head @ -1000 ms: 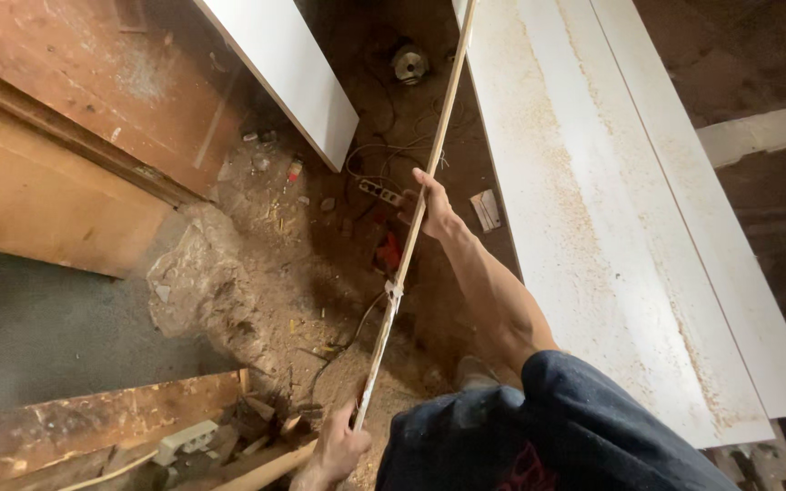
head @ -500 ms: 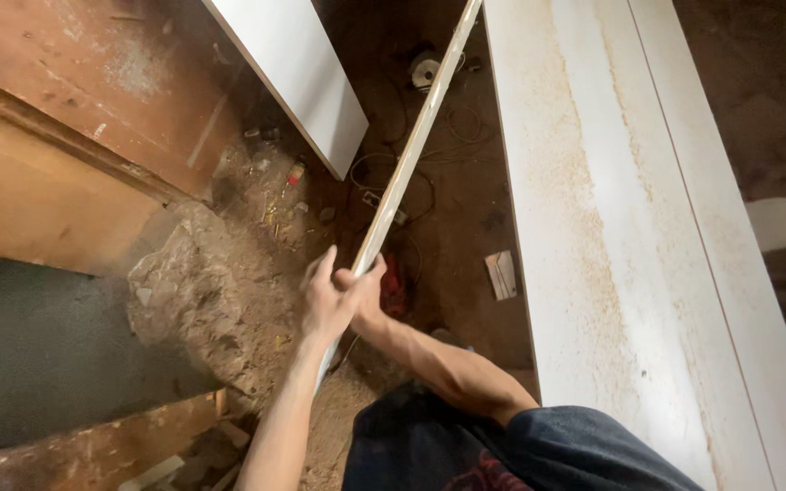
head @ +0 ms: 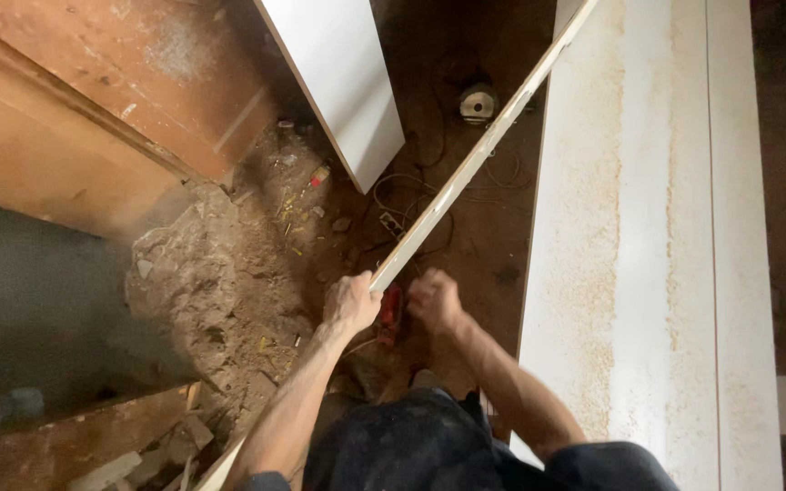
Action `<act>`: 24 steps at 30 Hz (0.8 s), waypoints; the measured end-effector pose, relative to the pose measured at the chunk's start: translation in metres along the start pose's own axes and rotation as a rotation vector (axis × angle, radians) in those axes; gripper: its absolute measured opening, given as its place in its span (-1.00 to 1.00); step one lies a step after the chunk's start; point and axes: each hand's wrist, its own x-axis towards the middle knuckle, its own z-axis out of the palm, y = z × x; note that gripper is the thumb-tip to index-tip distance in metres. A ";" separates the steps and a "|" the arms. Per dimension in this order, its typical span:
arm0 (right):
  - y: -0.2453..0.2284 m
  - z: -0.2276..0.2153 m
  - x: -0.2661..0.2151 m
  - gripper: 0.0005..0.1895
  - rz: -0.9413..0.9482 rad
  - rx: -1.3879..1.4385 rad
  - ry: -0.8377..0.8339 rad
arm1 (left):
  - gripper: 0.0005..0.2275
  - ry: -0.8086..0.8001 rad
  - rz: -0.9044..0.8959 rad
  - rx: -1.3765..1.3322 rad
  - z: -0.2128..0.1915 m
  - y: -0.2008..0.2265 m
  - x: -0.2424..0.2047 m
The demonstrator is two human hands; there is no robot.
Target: The person uses a circular saw to cut a long white board along a marked line. They then use a hammer to remove a strip from the board, measure the board with a tape measure, and move the cut pieces to a nearby wall.
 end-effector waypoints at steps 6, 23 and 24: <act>-0.142 0.000 0.104 0.11 -0.244 0.262 0.127 | -0.80 0.112 0.042 -0.113 0.023 -0.022 -0.071; -0.206 0.199 0.018 -0.19 -1.070 -0.291 0.058 | -0.64 0.418 -0.228 -0.327 0.087 -0.095 0.013; -0.212 0.217 0.014 -0.21 -1.091 -0.260 -0.003 | -0.65 0.460 -0.233 -0.369 0.083 -0.092 0.020</act>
